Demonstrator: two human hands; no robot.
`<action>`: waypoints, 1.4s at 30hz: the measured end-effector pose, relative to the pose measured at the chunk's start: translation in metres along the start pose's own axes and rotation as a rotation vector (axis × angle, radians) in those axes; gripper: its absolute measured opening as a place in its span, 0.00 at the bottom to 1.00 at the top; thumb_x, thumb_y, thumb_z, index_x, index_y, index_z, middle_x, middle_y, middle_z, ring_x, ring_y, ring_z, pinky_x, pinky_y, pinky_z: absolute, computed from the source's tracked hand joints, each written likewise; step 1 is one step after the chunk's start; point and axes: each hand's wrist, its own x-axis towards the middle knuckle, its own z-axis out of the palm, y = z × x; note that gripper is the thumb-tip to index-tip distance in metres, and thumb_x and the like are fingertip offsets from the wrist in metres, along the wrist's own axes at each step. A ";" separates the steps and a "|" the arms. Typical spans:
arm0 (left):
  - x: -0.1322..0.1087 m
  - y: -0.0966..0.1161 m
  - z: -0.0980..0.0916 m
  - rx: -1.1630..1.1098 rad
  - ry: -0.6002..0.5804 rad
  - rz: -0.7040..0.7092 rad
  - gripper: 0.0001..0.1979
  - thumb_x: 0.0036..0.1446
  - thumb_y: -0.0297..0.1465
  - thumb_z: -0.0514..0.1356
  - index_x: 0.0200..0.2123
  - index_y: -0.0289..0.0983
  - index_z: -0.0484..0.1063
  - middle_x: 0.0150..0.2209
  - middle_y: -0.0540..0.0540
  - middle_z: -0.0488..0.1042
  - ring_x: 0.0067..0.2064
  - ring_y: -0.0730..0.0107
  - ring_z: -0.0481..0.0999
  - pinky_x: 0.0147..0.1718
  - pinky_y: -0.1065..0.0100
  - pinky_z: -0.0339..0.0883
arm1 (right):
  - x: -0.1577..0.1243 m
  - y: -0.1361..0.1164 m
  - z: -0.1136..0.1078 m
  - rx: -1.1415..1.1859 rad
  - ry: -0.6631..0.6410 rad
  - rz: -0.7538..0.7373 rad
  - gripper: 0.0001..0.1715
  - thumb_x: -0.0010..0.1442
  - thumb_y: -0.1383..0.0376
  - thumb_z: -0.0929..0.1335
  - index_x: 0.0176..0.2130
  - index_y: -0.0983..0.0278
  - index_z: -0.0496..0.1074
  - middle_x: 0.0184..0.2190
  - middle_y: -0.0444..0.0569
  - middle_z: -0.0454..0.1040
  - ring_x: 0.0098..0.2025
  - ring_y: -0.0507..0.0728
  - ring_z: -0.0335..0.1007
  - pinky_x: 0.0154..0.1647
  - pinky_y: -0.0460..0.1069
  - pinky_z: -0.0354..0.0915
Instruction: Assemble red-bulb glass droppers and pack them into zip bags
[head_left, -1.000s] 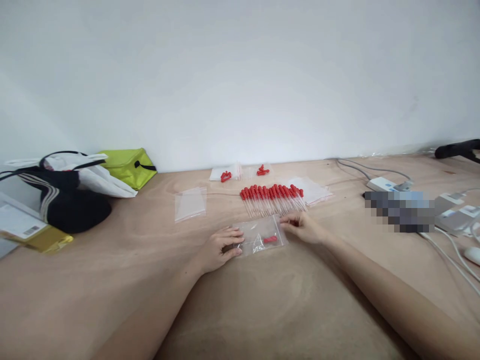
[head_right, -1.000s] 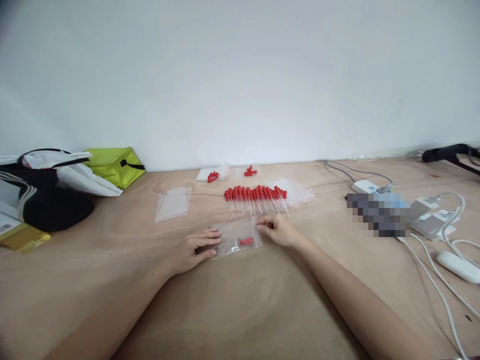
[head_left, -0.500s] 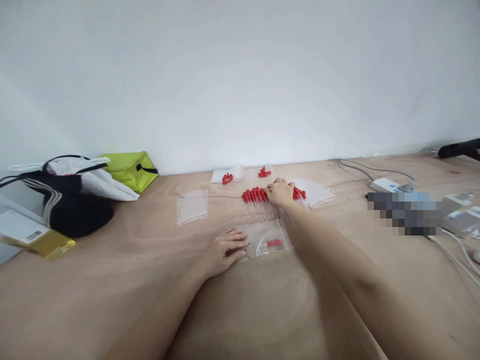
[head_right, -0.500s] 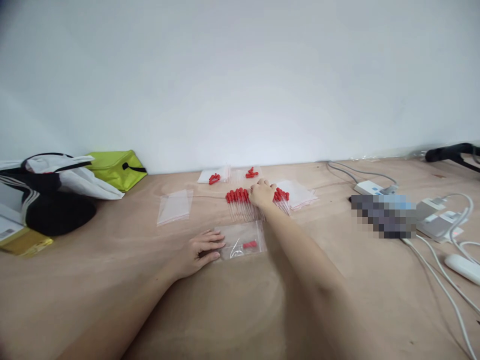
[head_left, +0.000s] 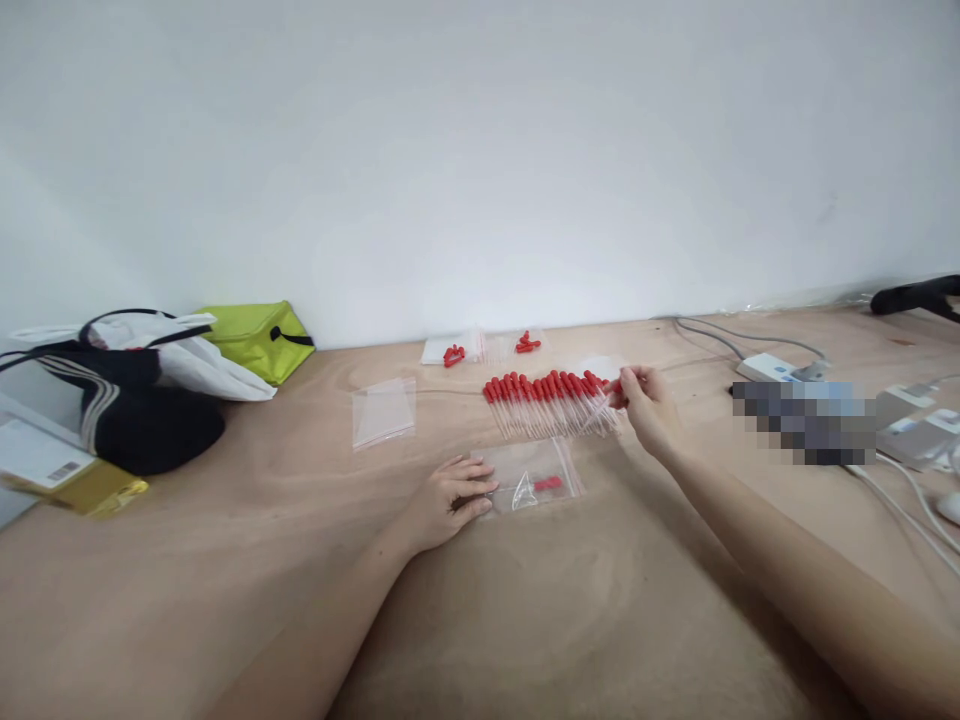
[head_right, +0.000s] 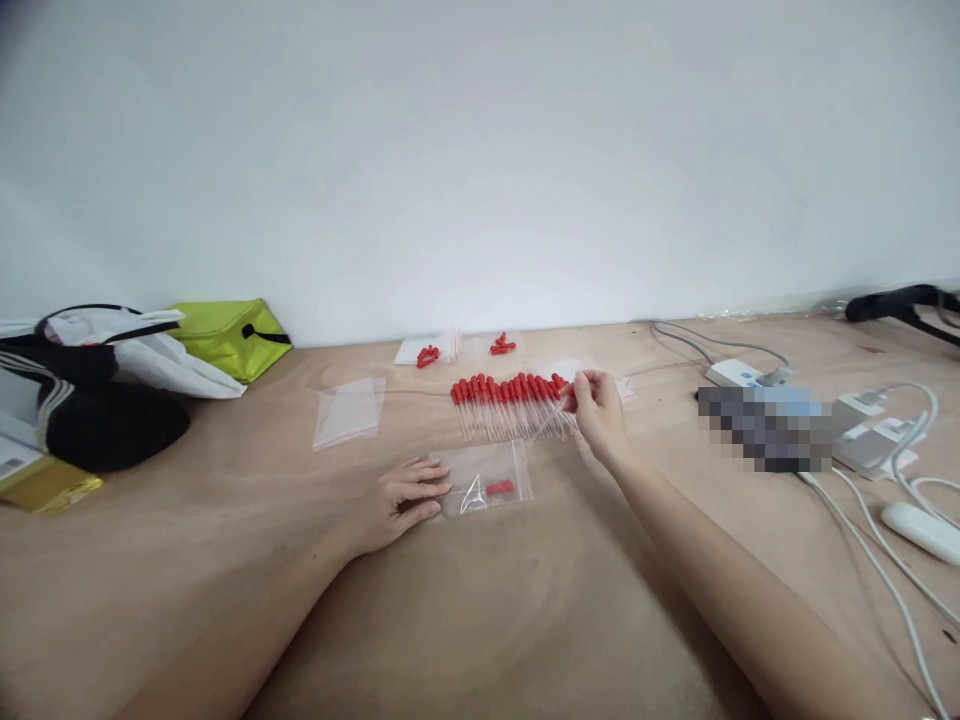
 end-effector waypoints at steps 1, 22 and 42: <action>0.000 0.000 0.000 -0.005 0.004 0.000 0.14 0.55 0.36 0.54 0.44 0.43 0.71 0.49 0.47 0.69 0.54 0.65 0.64 0.55 0.56 0.53 | -0.009 0.006 -0.007 0.033 0.008 0.025 0.17 0.52 0.51 0.62 0.33 0.62 0.59 0.23 0.41 0.68 0.21 0.48 0.63 0.23 0.45 0.61; 0.001 0.003 -0.003 0.026 -0.005 -0.047 0.20 0.54 0.36 0.55 0.51 0.39 0.64 0.51 0.45 0.67 0.55 0.63 0.62 0.55 0.57 0.53 | -0.077 0.011 0.013 -0.221 -0.516 0.008 0.13 0.49 0.56 0.67 0.30 0.63 0.71 0.24 0.45 0.68 0.23 0.49 0.58 0.24 0.46 0.57; 0.003 -0.003 0.002 -0.031 0.011 0.010 0.16 0.55 0.36 0.55 0.47 0.42 0.68 0.49 0.47 0.69 0.54 0.64 0.64 0.55 0.55 0.52 | -0.070 0.010 0.011 -0.325 -0.683 -0.087 0.13 0.53 0.63 0.62 0.36 0.64 0.72 0.30 0.49 0.75 0.30 0.54 0.68 0.33 0.49 0.64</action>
